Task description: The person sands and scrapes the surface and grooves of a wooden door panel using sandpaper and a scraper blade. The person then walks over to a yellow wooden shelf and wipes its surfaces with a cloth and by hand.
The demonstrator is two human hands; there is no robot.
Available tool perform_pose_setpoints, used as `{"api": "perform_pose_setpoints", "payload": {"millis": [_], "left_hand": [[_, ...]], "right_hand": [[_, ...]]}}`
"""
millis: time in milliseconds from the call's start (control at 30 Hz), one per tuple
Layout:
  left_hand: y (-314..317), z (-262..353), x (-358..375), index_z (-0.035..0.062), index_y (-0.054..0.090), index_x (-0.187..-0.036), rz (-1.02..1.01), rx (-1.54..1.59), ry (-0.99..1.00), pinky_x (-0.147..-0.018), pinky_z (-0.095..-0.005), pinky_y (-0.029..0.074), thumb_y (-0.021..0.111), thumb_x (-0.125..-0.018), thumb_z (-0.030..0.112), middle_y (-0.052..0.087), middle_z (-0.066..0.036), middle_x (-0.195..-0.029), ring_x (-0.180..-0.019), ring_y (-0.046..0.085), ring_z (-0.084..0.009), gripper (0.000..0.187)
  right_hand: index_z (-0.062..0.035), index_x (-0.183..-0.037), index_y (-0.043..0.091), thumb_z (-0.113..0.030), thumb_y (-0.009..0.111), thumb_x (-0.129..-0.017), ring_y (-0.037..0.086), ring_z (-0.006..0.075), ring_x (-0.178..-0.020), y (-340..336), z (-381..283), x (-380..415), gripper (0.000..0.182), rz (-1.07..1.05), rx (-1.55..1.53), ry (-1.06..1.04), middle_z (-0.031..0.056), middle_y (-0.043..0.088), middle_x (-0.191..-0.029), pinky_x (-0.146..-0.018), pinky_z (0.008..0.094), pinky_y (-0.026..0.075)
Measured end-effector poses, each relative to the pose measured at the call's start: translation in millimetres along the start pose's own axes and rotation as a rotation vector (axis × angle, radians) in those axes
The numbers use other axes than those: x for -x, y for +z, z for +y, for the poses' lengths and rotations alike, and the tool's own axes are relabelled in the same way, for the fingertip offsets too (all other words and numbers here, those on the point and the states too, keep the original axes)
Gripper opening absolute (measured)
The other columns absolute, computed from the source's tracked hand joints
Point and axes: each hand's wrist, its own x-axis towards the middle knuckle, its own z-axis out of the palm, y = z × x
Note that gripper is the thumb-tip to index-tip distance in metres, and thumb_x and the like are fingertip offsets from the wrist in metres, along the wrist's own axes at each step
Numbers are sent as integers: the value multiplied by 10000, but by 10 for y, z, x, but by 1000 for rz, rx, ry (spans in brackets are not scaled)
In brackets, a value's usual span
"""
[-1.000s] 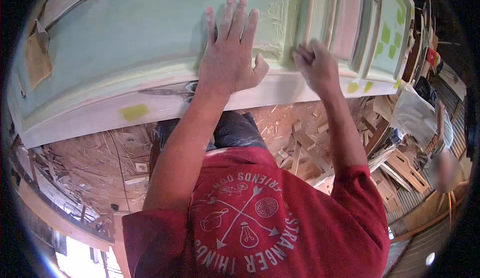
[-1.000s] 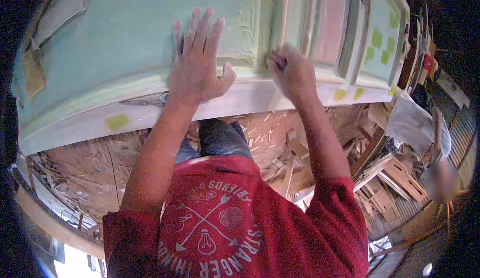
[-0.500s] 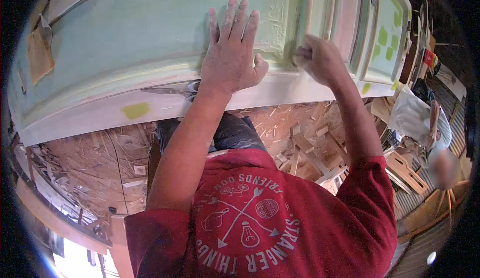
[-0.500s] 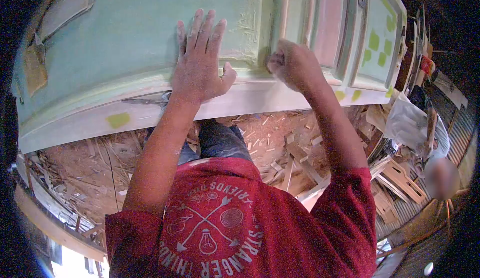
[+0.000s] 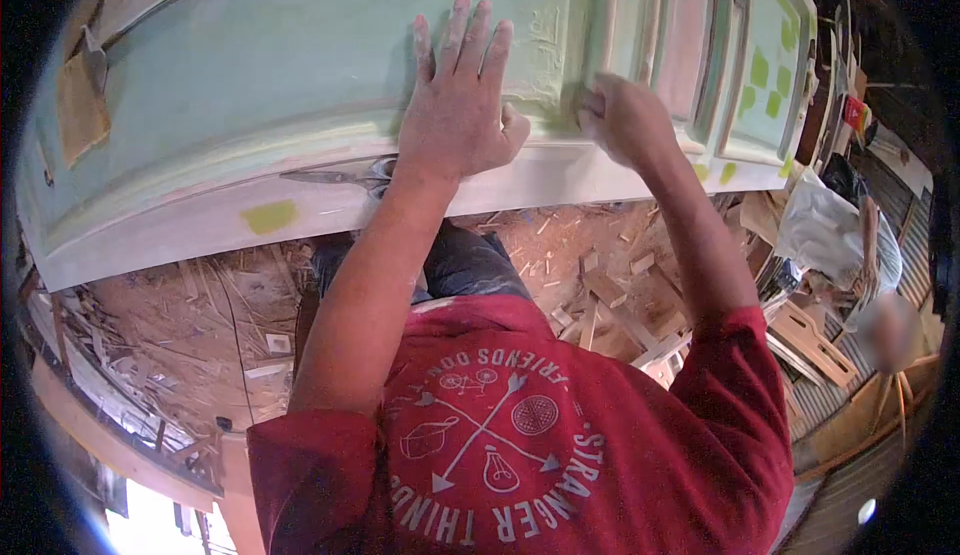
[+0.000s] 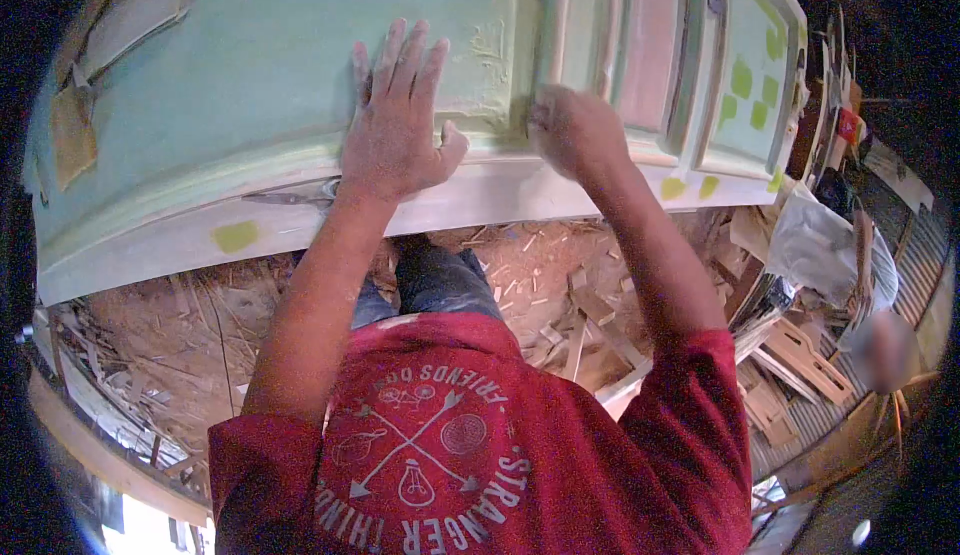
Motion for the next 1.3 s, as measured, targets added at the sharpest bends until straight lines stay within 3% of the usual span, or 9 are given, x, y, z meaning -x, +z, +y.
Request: {"api": "perform_pose_setpoints", "payload": {"millis": [100,233,333,367,600,867,900,1000,1300], "left_hand": [[0,-12,-8,0,385,-1637,-1,-12,-4,-1337,-710,65,711,-779,332,317,-234,-1735,-1665,178,-423,976],[-11,-19,-26,1,394,-1632,-3,-12,-4,-1338,-708,65,714,-779,327,318,-235,-1735,-1666,177,-422,968],[4,5,5,2,397,-1631,-8,-7,-9,-1339,-707,64,712,-780,325,317,-237,-1736,-1666,176,-422,963],[-2,-3,-17,2,398,-1631,-3,-11,-7,-1339,-706,63,711,-780,325,317,-237,-1737,-1666,176,-421,962],[8,-1,-15,-2,411,-1621,2,-12,3,-1337,-712,73,704,-777,322,326,-243,-1729,-1666,178,-421,950],[-16,-6,-28,-19,415,-1605,-1,-10,0,-1336,-718,70,690,-782,315,329,-249,-1720,-1662,182,-423,930],[-9,-7,-30,-20,416,-1604,6,-5,6,-1336,-718,69,689,-783,314,328,-250,-1720,-1662,181,-424,928],[-9,-24,-22,-23,416,-1601,16,-1,8,-1336,-718,67,685,-785,308,325,-253,-1718,-1663,176,-427,920],[-19,2,-21,-26,422,-1591,0,6,-2,-1335,-721,64,686,-785,289,327,-251,-1718,-1666,166,-431,905]], "right_hand": [[-94,-1118,724,-255,733,-962,740,493,-890,-261,-157,-296,224,132,37,119,244,758,-909,-835,597,594],[-70,-1066,736,-249,771,-929,742,494,-890,-39,-164,-9,228,-103,23,75,238,768,-941,-822,589,596],[-67,-1053,732,-231,762,-937,742,498,-896,-169,-157,-55,204,-129,-9,75,245,767,-946,-828,596,593],[-74,-1082,721,-225,754,-943,739,506,-891,-233,-190,-113,208,-17,-30,66,268,757,-931,-827,599,593],[-68,-1127,726,-194,738,-943,760,486,-864,-158,-159,-146,223,-129,136,18,272,761,-905,-783,608,606],[-73,-1101,754,-194,704,-955,759,481,-905,-231,-196,-121,196,-153,104,15,280,760,-916,-839,600,607],[-84,-1125,753,-207,695,-969,761,474,-907,-294,-253,-138,207,-57,110,48,267,766,-925,-842,587,608],[-93,-1113,756,-203,693,-976,764,465,-896,-111,-331,-11,187,-128,113,103,256,772,-932,-822,584,609],[-50,-1018,720,-199,704,-967,753,465,-846,-210,-299,-137,159,-195,255,-45,253,756,-873,-787,570,611]]}}
